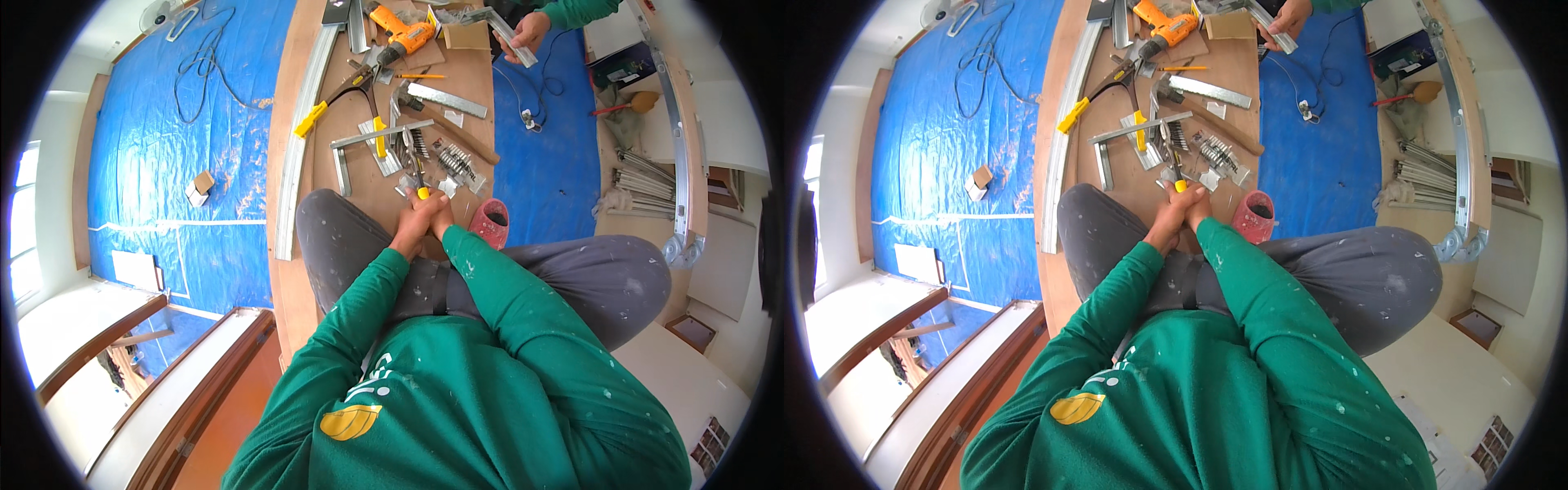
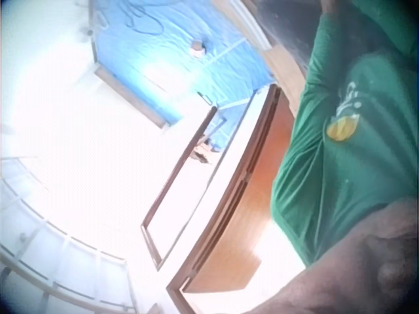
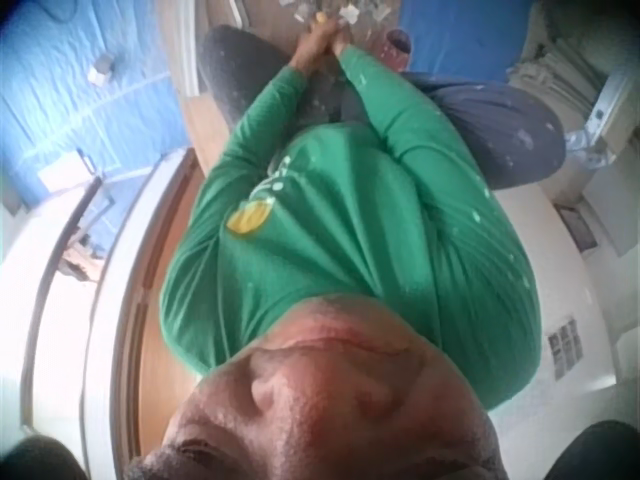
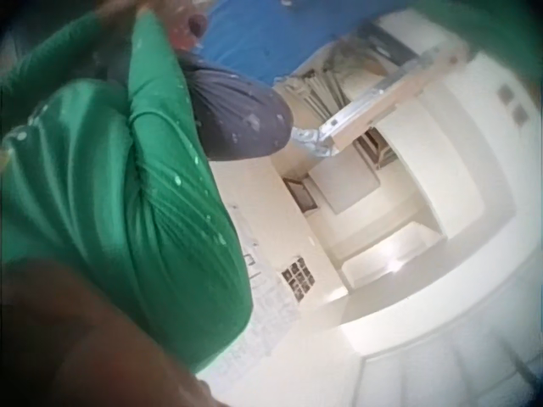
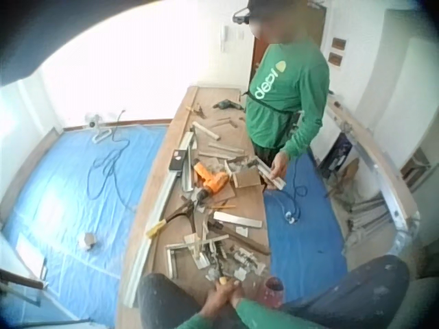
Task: The person sits on the floor and assembles small metal frame components. They use a hammer to tap pieces together and a utility knife to trim or adjust parts. The person repeatedly picks up, aligns, and secures metal pieces into rectangular frames.
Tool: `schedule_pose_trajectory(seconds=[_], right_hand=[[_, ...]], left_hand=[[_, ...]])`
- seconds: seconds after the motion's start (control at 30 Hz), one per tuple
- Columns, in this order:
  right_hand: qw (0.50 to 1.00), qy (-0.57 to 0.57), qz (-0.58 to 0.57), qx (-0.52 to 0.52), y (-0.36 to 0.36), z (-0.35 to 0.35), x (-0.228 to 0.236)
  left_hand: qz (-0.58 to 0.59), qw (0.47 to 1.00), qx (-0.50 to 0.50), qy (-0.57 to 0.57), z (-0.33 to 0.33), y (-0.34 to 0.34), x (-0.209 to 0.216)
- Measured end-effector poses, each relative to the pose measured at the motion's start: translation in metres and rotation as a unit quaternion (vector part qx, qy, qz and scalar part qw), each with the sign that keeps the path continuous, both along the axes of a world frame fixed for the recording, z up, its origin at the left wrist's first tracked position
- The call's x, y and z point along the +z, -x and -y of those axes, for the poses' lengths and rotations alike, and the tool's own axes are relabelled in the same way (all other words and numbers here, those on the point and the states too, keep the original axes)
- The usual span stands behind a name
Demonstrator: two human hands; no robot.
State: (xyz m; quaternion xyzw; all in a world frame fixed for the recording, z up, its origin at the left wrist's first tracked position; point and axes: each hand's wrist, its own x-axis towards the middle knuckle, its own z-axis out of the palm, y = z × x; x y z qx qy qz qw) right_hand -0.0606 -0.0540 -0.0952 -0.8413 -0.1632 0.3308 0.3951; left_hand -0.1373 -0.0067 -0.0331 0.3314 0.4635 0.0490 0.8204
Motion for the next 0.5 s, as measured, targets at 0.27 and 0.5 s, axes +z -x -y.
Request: schedule_pose_trajectory(seconds=[0.27, 0.5], right_hand=[[0.995, -0.048, 0.079, 0.049, -0.013, -0.033, 0.118], [0.963, -0.105, 0.174, 0.18, 0.007, -0.016, 0.161]], left_hand=[[-0.026, 0.844, 0.024, -0.536, -0.051, 0.023, 0.106], [-0.037, 0.648, -0.038, -0.759, -0.204, 0.084, 0.22]])
